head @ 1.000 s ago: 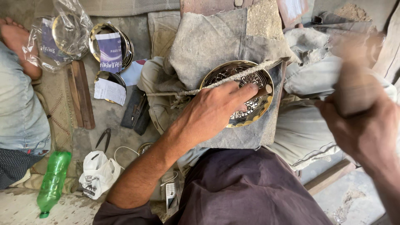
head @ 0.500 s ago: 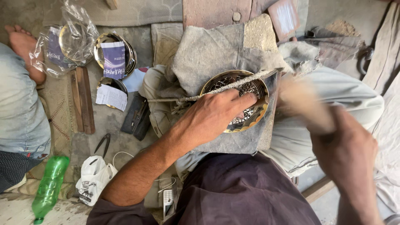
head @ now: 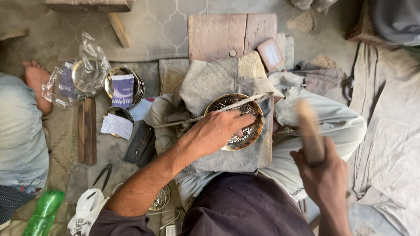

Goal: The person sits on the floor holding a small punch against a decorative brass plate resting on a padded sandbag and repeatedly strikes the punch with a wooden mallet to emboss the ornamental pattern. They reposition the punch across the plate's surface and at one point lift and re-tie the rope holding the plate in place before resuming hammering.

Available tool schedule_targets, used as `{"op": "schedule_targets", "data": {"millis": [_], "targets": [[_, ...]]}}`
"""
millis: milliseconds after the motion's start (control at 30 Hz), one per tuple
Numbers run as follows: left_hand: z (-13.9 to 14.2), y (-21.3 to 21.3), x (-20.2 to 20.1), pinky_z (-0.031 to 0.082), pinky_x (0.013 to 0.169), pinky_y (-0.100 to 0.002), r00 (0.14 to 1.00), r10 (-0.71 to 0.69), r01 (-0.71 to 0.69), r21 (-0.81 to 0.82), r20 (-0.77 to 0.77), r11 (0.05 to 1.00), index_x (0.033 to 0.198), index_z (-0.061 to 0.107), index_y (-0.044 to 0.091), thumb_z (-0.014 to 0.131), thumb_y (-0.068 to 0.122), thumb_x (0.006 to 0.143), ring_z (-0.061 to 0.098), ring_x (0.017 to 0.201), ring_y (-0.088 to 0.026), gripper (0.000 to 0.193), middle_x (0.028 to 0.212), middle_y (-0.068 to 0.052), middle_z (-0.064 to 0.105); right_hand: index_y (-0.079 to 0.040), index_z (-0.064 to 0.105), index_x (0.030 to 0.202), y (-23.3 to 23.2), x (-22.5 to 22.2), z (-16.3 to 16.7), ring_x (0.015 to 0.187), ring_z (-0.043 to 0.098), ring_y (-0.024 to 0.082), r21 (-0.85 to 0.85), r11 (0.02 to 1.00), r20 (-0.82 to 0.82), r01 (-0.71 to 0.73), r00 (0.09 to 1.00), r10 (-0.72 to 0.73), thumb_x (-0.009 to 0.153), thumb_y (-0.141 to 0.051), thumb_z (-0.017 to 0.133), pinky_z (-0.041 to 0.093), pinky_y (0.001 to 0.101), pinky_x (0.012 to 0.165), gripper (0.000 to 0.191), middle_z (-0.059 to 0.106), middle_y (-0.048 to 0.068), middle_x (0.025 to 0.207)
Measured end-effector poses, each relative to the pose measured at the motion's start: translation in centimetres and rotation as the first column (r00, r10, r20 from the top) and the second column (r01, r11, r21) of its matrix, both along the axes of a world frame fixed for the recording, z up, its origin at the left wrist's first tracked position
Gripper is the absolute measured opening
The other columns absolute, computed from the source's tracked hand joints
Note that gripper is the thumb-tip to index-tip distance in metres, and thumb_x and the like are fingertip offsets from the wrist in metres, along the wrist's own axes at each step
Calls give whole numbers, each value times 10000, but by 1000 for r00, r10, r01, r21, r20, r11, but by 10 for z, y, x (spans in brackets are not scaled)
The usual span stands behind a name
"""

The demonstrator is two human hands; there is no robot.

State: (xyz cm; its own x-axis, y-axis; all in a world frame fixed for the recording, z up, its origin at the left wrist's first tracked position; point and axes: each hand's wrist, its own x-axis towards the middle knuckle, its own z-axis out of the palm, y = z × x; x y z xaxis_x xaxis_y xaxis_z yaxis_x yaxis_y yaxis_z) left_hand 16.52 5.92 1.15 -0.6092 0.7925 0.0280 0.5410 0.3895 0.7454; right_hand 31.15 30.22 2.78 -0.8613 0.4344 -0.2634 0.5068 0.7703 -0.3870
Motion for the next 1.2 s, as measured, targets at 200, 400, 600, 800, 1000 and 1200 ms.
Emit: {"op": "schedule_targets", "data": {"millis": [200, 400, 600, 800, 1000, 1200], "targets": [[3, 6, 2, 592, 698, -412, 999, -39, 37, -44, -25, 998, 1220, 683, 127, 641, 20, 884, 758, 807, -266, 354, 839, -122, 705, -89, 643, 1258, -2, 13, 8, 800, 739, 318, -23, 998, -53, 57, 997, -58, 829, -312, 826, 565, 467, 714, 517, 773, 163, 951], [10, 9, 5, 572, 691, -444, 993, -71, 66, -56, -96, 996, 1176, 692, 108, 700, 41, 855, 747, 796, -295, 328, 824, -135, 713, -94, 605, 1217, -7, 30, 13, 813, 734, 297, -223, 963, -235, 152, 950, -204, 805, -344, 817, 564, 442, 711, 526, 764, 138, 947], [19, -19, 38, 586, 702, -400, 968, 242, -221, 234, -61, 947, 1190, 645, 42, 756, 90, 880, 750, 854, -303, 333, 969, -162, 718, -73, 671, 1131, -5, 57, 18, 766, 735, 307, -66, 977, 86, 204, 976, -198, 795, -353, 842, 550, 460, 748, 469, 773, 163, 858], [14, -57, 78, 597, 716, -419, 731, 680, -647, 260, -55, 717, 1137, 600, 16, 740, 120, 887, 738, 869, -336, 304, 1051, -176, 677, -54, 704, 1042, -25, 51, 12, 796, 744, 258, -414, 907, -132, 72, 982, -138, 720, -339, 857, 555, 395, 770, 457, 790, 128, 869], [6, -64, 83, 535, 759, -507, 655, 744, -712, 220, -131, 667, 1134, 583, 23, 725, 133, 881, 686, 917, -410, 310, 1034, -179, 680, -35, 661, 1163, -58, -22, 8, 831, 733, 256, -378, 923, -265, -66, 963, -39, 745, -300, 853, 565, 400, 792, 530, 763, 168, 943], [4, -65, 74, 532, 706, -486, 654, 746, -737, 115, -128, 666, 1135, 590, 34, 725, 135, 876, 696, 854, -363, 310, 975, -166, 664, -13, 628, 1194, -62, -77, 27, 787, 736, 249, -344, 921, -369, -186, 928, 50, 744, -238, 831, 593, 379, 750, 543, 753, 166, 953]]}}
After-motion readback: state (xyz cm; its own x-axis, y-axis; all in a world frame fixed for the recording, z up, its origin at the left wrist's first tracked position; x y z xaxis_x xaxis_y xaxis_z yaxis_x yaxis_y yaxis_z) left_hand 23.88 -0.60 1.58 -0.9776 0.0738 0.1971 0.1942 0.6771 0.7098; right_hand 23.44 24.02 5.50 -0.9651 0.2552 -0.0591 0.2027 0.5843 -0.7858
